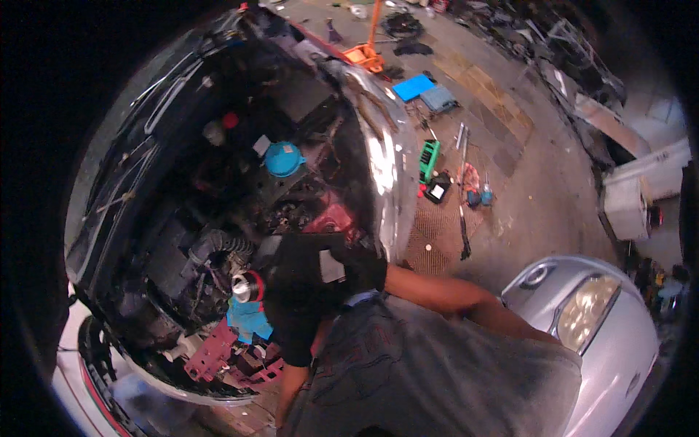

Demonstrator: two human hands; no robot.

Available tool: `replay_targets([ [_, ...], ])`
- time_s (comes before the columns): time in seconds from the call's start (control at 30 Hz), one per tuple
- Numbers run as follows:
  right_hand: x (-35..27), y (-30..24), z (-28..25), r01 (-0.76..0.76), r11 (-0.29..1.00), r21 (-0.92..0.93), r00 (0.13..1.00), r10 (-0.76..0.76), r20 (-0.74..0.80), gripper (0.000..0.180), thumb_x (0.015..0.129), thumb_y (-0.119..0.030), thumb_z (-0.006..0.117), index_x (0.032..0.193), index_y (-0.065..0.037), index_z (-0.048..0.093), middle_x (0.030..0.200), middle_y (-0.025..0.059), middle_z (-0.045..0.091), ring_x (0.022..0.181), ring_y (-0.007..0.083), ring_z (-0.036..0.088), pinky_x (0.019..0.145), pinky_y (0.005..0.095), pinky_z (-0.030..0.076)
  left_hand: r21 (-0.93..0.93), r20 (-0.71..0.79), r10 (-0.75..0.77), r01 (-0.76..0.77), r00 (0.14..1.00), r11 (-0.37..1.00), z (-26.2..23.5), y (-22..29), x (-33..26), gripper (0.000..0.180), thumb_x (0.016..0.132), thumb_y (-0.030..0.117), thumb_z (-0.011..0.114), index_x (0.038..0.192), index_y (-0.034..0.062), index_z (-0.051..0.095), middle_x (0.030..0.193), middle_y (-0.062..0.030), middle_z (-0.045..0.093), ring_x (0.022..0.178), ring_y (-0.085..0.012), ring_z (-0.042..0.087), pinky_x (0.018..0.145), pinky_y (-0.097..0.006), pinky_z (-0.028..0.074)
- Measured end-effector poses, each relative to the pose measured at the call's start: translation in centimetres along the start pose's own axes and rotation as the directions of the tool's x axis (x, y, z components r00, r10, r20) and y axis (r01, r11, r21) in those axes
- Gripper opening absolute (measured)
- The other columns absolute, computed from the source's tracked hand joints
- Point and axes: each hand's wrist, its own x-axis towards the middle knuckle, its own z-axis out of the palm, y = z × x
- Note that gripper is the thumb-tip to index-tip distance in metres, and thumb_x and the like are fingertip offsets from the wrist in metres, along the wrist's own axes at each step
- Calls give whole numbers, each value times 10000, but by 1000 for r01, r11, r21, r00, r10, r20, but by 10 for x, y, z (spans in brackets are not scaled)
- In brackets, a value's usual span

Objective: The person works on a car engine with the hood open, using a funnel to pour liquid into the engine. They then use a dipstick to check the fluid level, wiping it with a cloth before reinserting it. The person also handles a flashlight and a roll of tape.

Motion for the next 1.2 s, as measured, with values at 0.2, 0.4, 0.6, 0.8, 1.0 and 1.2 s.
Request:
replay_targets([
  [0.2,-20,65,-95,96,553,-828,991,-135,25,462,996,-274,542,1409,-73,495,1325,80,609,1165,212,612,1002,377,492,170,52,80,-88,995,981,6,39,2,441,732,194,852,1097,34,663,979,-86,723,884,-184,688,786,-342,548],
  [0.4,-188,-11,-123,-46,927,-372,924,-102,-369,387,1017,-280,524,1303,-25,578,1135,102,676,1049,174,666,895,353,547,94,158,145,-161,977,982,46,26,-9,451,726,227,862,1096,43,680,977,-90,732,900,-185,703,796,-341,550],
  [0.6,-330,24,-271,112,994,21,319,-16,-948,275,975,-363,569,982,-106,664,803,51,622,645,187,570,602,371,501,114,308,77,-117,948,987,118,46,-7,452,726,233,862,1094,44,679,976,-89,729,898,-185,701,798,-341,550],
  [0.8,-434,69,-399,443,872,207,-23,241,-970,292,958,-382,596,972,-91,615,801,56,615,609,191,563,554,362,492,233,493,-90,-32,865,972,242,50,-2,453,726,239,862,1092,45,677,975,-89,727,895,-184,699,800,-341,550],
  [1.0,-437,156,-544,125,991,37,3,37,-999,291,982,-371,554,1156,-159,647,877,59,625,734,206,588,634,375,513,430,638,-362,76,680,900,397,14,11,454,727,245,862,1090,47,675,974,-88,724,893,-184,697,801,-341,550],
  [1.2,-376,157,-701,311,771,556,278,486,-829,337,974,-444,552,1104,-139,614,779,35,612,656,210,575,625,366,505,652,579,-626,165,522,740,504,-65,19,455,727,251,861,1088,48,674,973,-88,721,890,-183,695,803,-341,549],
])
